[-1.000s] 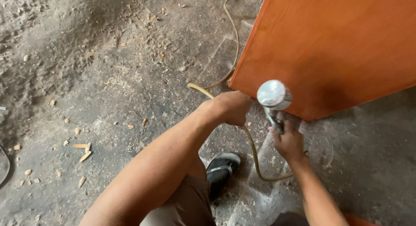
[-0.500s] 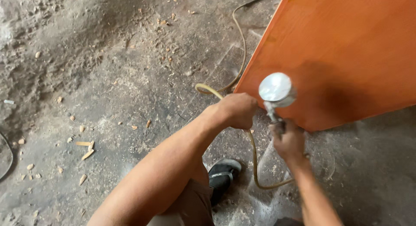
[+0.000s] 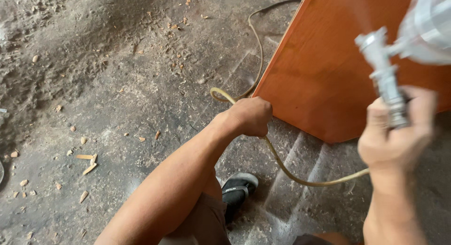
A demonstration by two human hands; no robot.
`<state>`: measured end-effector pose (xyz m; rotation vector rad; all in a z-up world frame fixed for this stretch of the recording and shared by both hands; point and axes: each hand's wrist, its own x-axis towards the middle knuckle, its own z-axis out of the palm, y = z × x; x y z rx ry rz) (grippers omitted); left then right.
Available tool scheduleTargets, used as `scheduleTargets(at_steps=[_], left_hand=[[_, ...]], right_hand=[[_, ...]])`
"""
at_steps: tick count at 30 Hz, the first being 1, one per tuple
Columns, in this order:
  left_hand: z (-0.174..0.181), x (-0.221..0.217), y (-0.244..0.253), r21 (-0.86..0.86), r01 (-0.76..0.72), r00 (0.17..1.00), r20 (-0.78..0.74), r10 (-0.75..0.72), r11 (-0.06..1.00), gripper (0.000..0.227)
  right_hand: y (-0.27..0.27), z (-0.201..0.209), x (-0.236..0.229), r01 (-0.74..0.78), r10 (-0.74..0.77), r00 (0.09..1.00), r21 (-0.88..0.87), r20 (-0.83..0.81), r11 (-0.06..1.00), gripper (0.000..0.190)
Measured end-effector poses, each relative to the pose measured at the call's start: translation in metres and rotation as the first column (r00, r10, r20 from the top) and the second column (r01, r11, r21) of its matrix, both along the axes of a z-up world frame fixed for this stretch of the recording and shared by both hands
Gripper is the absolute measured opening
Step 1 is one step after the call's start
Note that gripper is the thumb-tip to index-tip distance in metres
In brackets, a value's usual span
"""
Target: The person sprays a finish onto wooden furniture pieces using a spray gun connected to an air compressor hose, moving the gun in steady strokes across the surfaces.
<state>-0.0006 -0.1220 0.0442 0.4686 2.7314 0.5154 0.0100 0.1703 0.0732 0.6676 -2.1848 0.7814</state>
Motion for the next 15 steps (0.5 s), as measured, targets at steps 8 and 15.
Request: scheduleTargets(at_steps=[8, 15], left_hand=[[0.006, -0.001, 0.002, 0.006, -0.001, 0.999, 0.038, 0.001, 1.0, 0.012], [-0.005, -0.003, 0.0, -0.024, 0.041, 0.999, 0.024, -0.04, 0.999, 0.016]], right_hand=[[-0.019, 0.011, -0.029, -0.12, 0.118, 0.993, -0.139, -0.023, 0.983, 0.048], [-0.059, -0.041, -0.04, -0.007, 0.016, 0.978, -0.047, 0.207, 0.999, 0.046]])
